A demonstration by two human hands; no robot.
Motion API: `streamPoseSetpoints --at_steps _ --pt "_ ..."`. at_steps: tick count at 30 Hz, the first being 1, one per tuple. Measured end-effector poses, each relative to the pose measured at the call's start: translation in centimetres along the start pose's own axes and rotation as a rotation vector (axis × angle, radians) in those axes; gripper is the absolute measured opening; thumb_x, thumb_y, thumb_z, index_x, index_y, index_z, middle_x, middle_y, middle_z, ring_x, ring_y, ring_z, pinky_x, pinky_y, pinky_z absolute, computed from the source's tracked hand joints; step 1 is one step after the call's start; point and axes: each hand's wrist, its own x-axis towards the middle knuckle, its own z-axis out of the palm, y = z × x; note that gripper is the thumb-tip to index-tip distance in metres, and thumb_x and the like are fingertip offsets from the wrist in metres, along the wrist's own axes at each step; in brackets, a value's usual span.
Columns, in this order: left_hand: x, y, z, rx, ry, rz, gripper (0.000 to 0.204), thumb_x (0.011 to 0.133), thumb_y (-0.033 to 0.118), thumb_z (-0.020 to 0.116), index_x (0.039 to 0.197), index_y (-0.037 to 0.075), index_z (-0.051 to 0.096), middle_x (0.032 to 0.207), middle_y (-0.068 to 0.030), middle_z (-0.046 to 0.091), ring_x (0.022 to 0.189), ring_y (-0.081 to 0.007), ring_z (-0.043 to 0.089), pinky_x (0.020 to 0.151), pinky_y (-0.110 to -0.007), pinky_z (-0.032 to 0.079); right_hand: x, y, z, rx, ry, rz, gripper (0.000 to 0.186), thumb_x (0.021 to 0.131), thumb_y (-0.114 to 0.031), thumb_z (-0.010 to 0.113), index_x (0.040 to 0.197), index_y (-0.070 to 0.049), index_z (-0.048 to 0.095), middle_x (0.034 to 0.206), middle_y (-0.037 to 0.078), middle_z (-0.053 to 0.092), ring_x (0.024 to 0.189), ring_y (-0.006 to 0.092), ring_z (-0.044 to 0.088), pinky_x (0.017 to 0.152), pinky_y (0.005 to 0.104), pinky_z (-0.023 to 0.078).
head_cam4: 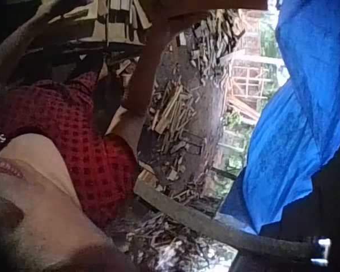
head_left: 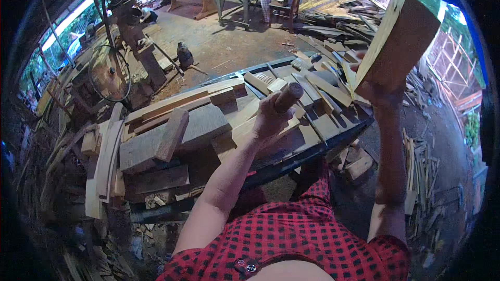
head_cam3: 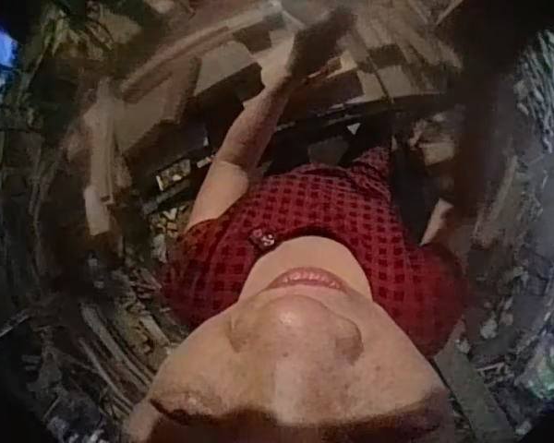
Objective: The person carves a piece of wood on a workbench using a chisel, alternately striking the chisel with a wooden mallet and carving the wood by hand.
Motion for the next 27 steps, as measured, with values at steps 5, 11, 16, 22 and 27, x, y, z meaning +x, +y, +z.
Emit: streamPoseSetpoints --at_steps 5,11,16,22,27 --pt "0.7 0.1 -0.4 -0.007 0.071 0.210 0.042 0.072 0.018 0.067 0.111 0.009 0.054 0.092 -0.0133 0.061 0.082 -0.0297 0.063 0.072 -0.039 0.053 -3.6 -2.3 4.1 -0.060 -0.423 0.179 0.079 0.055 -0.012 0.083 0.123 -0.003 0.047 0.119 0.009 0.054 0.106 0.0176 0.053 0.091 0.0335 0.044" --pt "0.2 1.7 -1.1 -0.199 -0.016 -0.166 0.025 0.072 0.010 0.067 0.095 0.003 0.058 0.078 -0.0083 0.059 0.073 -0.0169 0.058 0.064 -0.032 0.048 -2.1 -5.8 1.6 -0.072 -0.046 -0.035 0.059 0.063 -0.011 0.077 0.116 -0.006 0.052 0.110 0.007 0.057 0.097 0.0148 0.057 0.080 0.0302 0.049" --pt "-0.2 2.0 -0.9 -0.445 0.064 -0.273 0.023 0.069 0.009 0.070 0.087 0.002 0.059 0.068 -0.0091 0.055 0.063 -0.0159 0.054 0.059 -0.033 0.046 -2.6 -3.6 2.1 0.140 0.141 0.125 0.055 0.074 -0.020 0.073 0.122 -0.008 0.052 0.114 0.011 0.059 0.100 0.0197 0.059 0.090 0.0355 0.046" --pt "0.2 1.8 -0.5 -0.242 0.058 -0.099 0.027 0.066 0.008 0.070 0.091 0.003 0.060 0.074 -0.0110 0.060 0.068 -0.0218 0.058 0.066 -0.035 0.047 -1.8 -4.3 1.7 -0.300 -0.491 0.195 0.055 0.071 -0.021 0.074 0.120 -0.007 0.054 0.113 0.012 0.060 0.103 0.0204 0.059 0.090 0.0332 0.045" --pt "0.1 1.6 -1.0 -0.231 -0.017 -0.155 0.026 0.074 0.006 0.066 0.099 0.003 0.061 0.087 -0.0087 0.064 0.076 -0.0153 0.062 0.070 -0.031 0.051 -0.4 -6.1 0.0 0.218 -0.059 0.087 0.063 0.068 -0.023 0.075 0.125 -0.008 0.051 0.114 0.013 0.060 0.106 0.0223 0.059 0.096 0.0384 0.043"
